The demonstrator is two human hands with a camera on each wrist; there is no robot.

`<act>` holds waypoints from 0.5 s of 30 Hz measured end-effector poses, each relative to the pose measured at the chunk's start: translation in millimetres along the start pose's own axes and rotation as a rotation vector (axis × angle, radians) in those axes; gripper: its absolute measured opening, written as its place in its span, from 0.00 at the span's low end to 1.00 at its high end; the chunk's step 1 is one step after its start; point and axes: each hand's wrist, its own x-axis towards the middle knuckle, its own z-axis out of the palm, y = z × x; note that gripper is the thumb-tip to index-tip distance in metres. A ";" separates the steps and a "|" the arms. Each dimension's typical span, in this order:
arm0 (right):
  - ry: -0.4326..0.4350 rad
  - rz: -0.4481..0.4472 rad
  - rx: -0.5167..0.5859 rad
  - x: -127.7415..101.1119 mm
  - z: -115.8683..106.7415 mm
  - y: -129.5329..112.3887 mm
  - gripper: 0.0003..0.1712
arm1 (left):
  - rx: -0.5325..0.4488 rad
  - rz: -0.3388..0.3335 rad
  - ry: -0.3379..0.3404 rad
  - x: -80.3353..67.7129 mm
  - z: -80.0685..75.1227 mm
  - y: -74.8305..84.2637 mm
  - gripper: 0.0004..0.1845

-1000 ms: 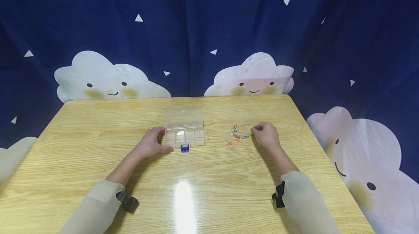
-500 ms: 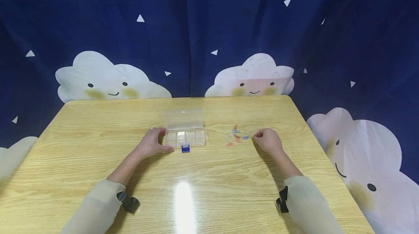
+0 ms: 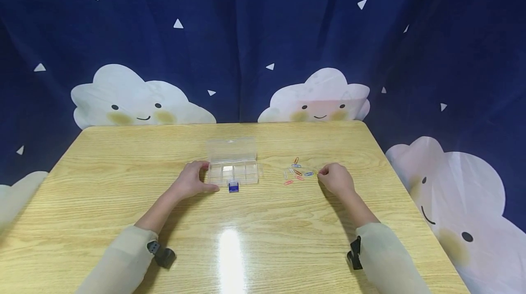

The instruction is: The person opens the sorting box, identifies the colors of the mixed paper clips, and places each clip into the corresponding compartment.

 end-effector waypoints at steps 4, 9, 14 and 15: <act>0.006 -0.019 -0.002 0.3 -0.5 1.9 0.12 | -0.005 -0.001 -0.001 0.5 0.1 0.4 0.47; 0.033 -0.031 0.037 2.4 -1.5 4.4 0.13 | -0.001 0.002 0.000 0.9 0.0 -0.2 0.47; 0.047 -0.026 0.105 3.6 -5.6 5.6 0.14 | 0.008 0.006 0.002 0.8 -0.2 -1.2 0.47; 0.043 -0.019 0.124 3.7 -6.6 5.7 0.14 | 0.010 0.007 0.001 0.7 -0.2 -1.3 0.47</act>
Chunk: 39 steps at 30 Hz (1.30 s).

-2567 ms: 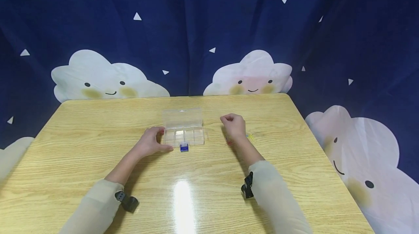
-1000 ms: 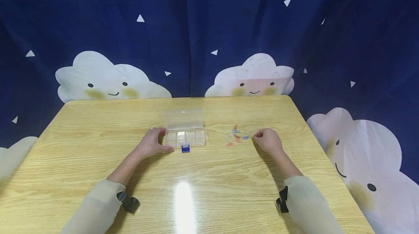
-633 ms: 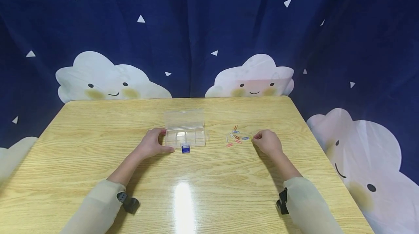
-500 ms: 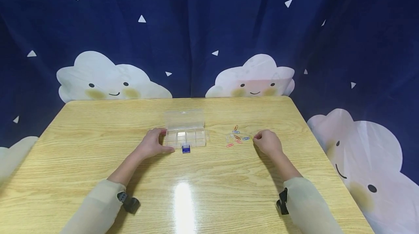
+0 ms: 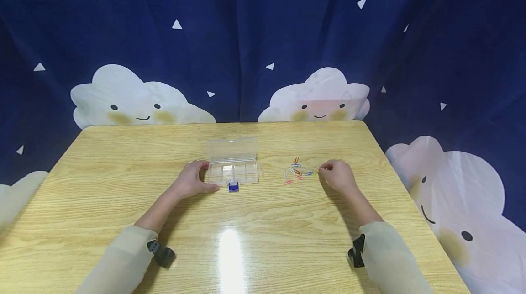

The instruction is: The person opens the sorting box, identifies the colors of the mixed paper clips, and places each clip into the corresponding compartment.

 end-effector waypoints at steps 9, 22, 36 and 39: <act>-0.044 0.015 0.127 -0.4 -3.4 -11.1 0.18 | 0.003 0.005 -0.003 -0.4 -0.7 0.3 0.47; -0.079 0.037 0.225 3.3 5.1 -30.6 0.19 | -0.005 -0.002 -0.003 -0.3 0.7 0.4 0.48; -0.095 -0.010 0.254 4.2 15.0 -49.6 0.16 | -0.001 0.001 0.001 -1.9 0.1 0.2 0.47; -0.105 -0.014 0.262 3.9 16.0 -53.1 0.16 | 0.001 0.005 0.003 -1.8 -0.4 0.4 0.47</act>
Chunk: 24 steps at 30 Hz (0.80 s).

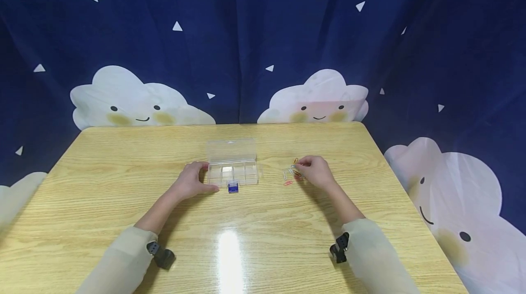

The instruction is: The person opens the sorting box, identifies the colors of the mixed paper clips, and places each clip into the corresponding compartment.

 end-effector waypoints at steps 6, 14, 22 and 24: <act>-0.033 -0.024 0.031 1.0 5.0 -5.8 0.16 | 0.001 0.004 0.003 0.4 0.5 0.1 0.47; -0.064 -0.028 0.049 4.0 14.0 -15.9 0.17 | 0.002 0.003 0.004 0.7 0.6 -0.4 0.47; -0.070 -0.077 0.035 5.0 23.9 -27.9 0.15 | 0.009 0.008 0.008 1.0 0.7 -1.4 0.48; -0.082 -0.080 0.046 5.3 26.7 -30.3 0.15 | 0.014 0.010 0.010 0.9 0.6 -1.5 0.47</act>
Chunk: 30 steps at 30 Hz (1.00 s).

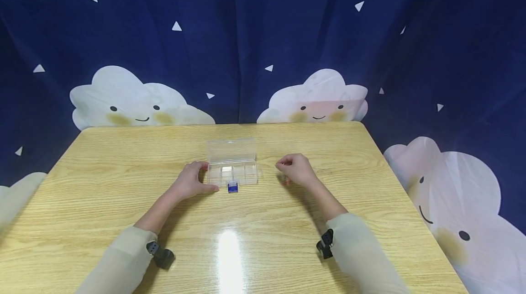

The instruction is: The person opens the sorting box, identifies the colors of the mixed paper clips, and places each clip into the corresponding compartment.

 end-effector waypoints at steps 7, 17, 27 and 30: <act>-0.041 0.029 0.028 2.8 9.7 -9.4 0.16 | -0.008 -0.006 -0.006 0.9 0.7 0.3 0.47; -0.043 0.006 -0.027 6.4 21.2 -19.7 0.14 | -0.007 0.000 -0.008 -0.2 0.3 1.5 0.47; -0.053 -0.032 -0.001 10.8 36.9 -27.2 0.12 | -0.005 0.000 -0.003 -0.2 -0.3 0.8 0.47; -0.061 -0.035 0.003 12.9 42.2 -31.1 0.11 | -0.002 0.000 0.000 0.1 -0.1 0.1 0.47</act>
